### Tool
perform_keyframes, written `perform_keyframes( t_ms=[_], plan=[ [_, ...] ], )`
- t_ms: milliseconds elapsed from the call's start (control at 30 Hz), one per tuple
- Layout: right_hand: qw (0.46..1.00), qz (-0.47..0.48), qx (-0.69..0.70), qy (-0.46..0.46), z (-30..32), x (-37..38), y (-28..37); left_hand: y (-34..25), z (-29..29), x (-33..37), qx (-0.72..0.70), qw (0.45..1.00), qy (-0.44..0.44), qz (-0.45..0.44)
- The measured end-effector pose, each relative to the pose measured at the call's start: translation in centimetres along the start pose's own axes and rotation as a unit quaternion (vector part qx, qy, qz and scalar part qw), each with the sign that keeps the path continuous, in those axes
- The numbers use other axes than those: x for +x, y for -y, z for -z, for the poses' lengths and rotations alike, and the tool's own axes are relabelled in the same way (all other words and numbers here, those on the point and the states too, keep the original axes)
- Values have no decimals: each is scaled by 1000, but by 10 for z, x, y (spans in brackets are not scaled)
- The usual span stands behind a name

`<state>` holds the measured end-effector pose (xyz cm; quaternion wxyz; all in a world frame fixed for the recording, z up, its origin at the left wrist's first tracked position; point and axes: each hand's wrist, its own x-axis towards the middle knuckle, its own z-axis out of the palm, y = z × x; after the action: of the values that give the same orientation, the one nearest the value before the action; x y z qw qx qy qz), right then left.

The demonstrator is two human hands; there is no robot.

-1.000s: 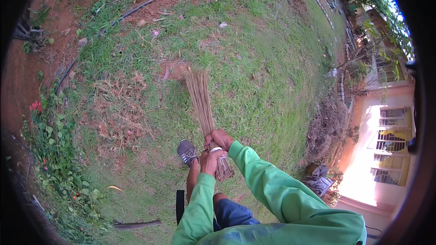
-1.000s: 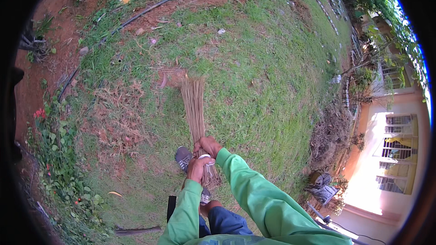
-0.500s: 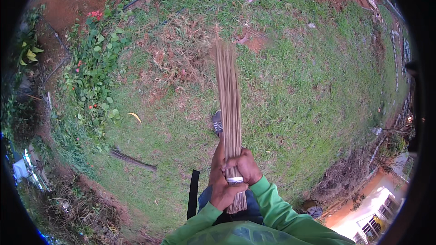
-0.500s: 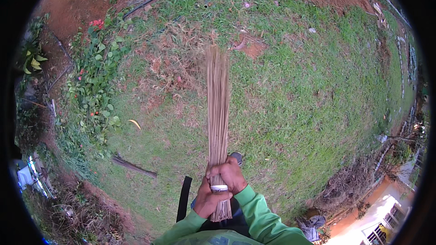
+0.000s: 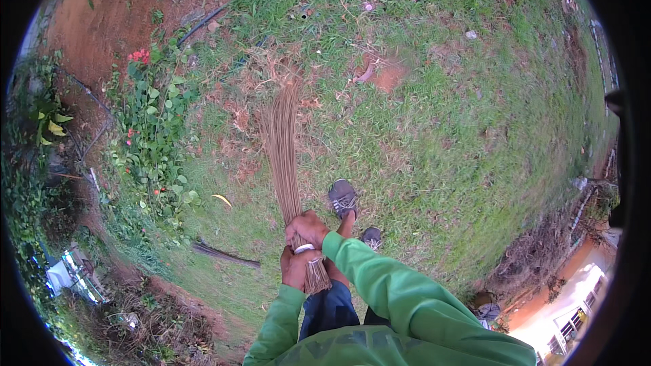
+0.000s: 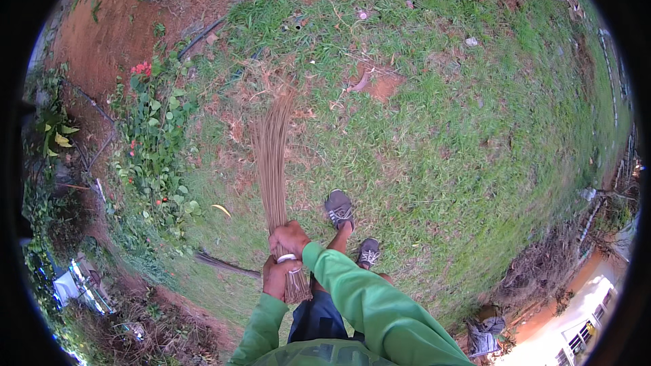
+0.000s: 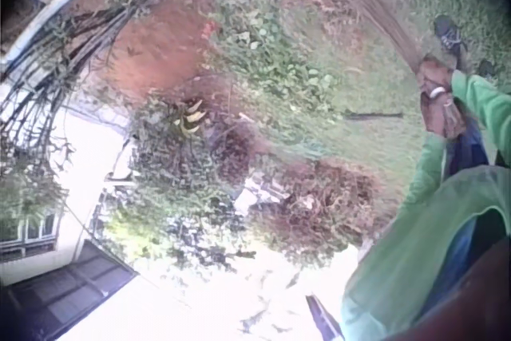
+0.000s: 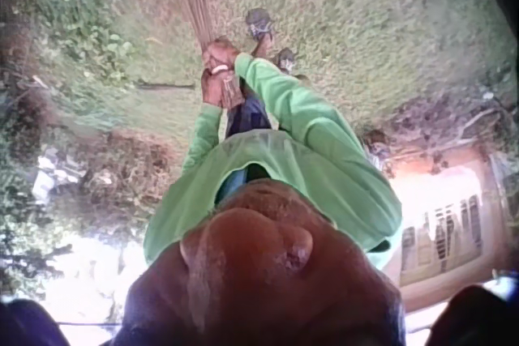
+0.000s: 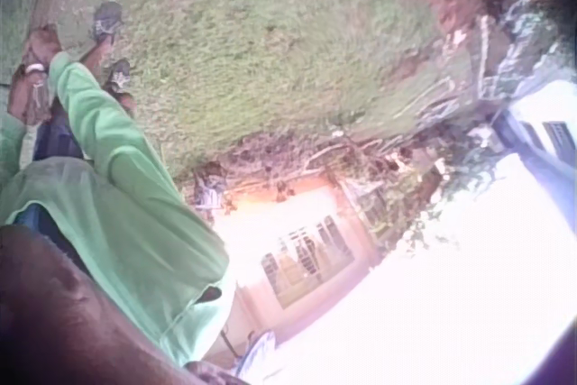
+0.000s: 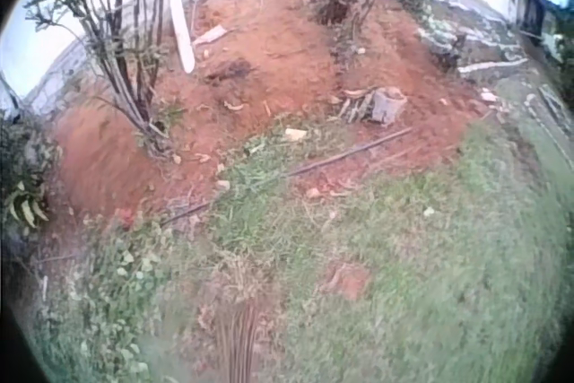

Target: The person sweeps a yard with a traditional broom, moving across grass and dirt areas to gather dry leaves and debris. They also pick up weeds and branches by hand and place them aside while continuing to sweep.

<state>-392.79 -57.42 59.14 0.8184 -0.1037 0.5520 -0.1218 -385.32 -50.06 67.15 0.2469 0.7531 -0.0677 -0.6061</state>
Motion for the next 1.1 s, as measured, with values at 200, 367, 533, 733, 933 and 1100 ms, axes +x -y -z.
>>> perform_keyframes(
  t_ms=[200, 367, 533, 733, 933, 1100],
  plan=[
    [998, -18, 16, 54, -8, -96, 23, -47, -14, -95, -4, 1000, 23, -4],
    [987, -4, 64, 145, 8, -147, 18, -41, -38, -151, 17, 1000, -15, -11],
    [994, 64, 43, 75, 58, -187, 54, -62, -107, -178, -17, 999, -5, -38],
    [990, 101, 96, -18, 155, -121, 102, -81, -177, -76, 36, 983, 165, -69],
    [992, 101, 51, -58, 171, 7, 187, -119, -192, 83, 88, 982, 143, -89],
    [957, 136, -256, 27, 103, 66, 112, -66, -132, 74, -87, 996, 13, 26]
  ],
)
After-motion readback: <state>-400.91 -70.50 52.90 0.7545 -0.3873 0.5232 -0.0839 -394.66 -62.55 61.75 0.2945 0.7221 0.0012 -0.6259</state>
